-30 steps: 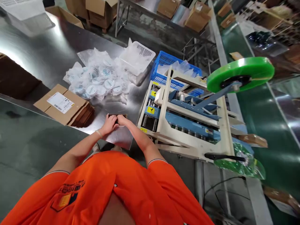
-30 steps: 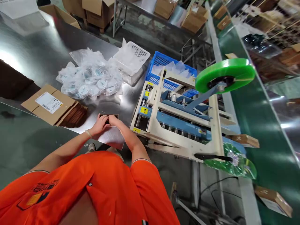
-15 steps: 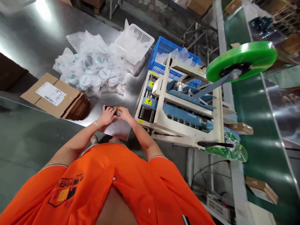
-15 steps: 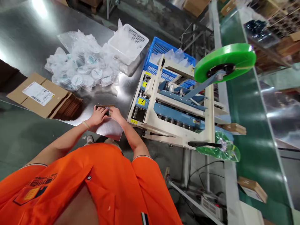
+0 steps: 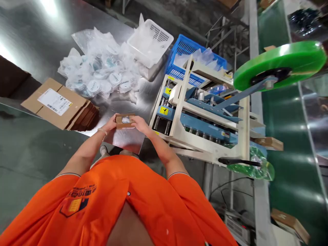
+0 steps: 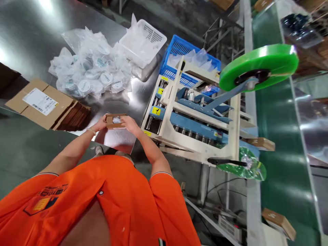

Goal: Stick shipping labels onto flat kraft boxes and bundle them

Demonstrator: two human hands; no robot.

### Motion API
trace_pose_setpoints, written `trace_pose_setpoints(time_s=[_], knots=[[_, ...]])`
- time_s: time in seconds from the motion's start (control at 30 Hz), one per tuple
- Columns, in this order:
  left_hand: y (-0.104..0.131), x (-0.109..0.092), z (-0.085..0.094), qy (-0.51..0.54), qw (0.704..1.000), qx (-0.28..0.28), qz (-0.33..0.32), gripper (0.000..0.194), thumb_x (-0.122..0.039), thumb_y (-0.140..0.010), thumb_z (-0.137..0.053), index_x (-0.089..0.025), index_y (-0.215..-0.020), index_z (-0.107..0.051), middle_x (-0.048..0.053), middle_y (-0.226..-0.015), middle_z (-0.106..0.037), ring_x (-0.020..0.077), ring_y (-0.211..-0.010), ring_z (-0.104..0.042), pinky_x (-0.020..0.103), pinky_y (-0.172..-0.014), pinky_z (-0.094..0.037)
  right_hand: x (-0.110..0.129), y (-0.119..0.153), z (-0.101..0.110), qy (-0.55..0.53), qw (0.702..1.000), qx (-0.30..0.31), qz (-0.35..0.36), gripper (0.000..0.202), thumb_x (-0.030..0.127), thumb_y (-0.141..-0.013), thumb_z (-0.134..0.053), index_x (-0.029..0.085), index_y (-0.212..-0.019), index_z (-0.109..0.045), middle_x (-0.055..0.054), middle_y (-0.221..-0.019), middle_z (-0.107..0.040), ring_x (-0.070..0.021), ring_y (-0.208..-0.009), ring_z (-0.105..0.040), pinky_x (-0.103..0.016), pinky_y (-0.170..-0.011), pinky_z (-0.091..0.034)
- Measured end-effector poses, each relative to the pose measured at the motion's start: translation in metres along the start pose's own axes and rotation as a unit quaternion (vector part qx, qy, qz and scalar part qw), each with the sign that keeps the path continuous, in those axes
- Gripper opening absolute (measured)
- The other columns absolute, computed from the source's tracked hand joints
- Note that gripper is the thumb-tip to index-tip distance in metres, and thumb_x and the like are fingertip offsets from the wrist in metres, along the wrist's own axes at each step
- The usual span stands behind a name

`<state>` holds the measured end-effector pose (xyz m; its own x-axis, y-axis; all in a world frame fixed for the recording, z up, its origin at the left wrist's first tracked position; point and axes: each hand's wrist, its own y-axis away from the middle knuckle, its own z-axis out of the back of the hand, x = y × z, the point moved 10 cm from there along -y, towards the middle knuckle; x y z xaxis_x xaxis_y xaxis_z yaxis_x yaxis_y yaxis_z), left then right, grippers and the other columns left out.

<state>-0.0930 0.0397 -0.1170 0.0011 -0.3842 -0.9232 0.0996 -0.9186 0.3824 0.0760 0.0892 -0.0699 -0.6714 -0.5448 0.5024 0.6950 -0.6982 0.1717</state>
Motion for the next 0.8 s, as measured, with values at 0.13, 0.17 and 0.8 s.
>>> trace_pose_setpoints(time_s=[0.13,0.17,0.8], knots=[[-0.005,-0.019,0.006,-0.127,0.988,0.072,-0.047,0.048,-0.039,-0.085,-0.081,-0.010,-0.122,-0.074,0.018,-0.123,-0.079,0.0295,-0.115,-0.072,0.044,-0.104,-0.058,-0.002,-0.011,0.007,0.070,0.997,-0.022,-0.021,0.072,0.016,-0.095,-0.077,0.015,-0.162,-0.053,-0.023,-0.166,-0.052,-0.0376,-0.158,-0.046,-0.052,-0.127,-0.043],[-0.002,-0.024,0.009,-0.156,0.983,0.081,-0.062,0.050,-0.040,-0.092,-0.073,-0.007,-0.129,-0.073,0.022,-0.136,-0.075,0.0323,-0.127,-0.068,0.048,-0.112,-0.054,0.002,-0.009,0.002,0.081,0.997,-0.010,0.000,0.070,0.015,-0.096,-0.074,0.016,-0.163,-0.053,-0.021,-0.170,-0.050,-0.0368,-0.162,-0.041,-0.052,-0.130,-0.039],[-0.167,-0.099,-0.136,-0.570,0.790,0.059,-0.218,0.093,-0.049,-0.094,-0.073,0.006,-0.161,-0.040,0.036,-0.160,-0.048,0.0468,-0.147,-0.048,0.058,-0.128,-0.034,-0.070,0.156,-0.093,-0.071,0.973,-0.115,-0.189,0.063,0.023,-0.099,-0.072,0.013,-0.160,-0.058,-0.027,-0.172,-0.044,-0.0380,-0.157,-0.051,-0.054,-0.123,-0.051]])
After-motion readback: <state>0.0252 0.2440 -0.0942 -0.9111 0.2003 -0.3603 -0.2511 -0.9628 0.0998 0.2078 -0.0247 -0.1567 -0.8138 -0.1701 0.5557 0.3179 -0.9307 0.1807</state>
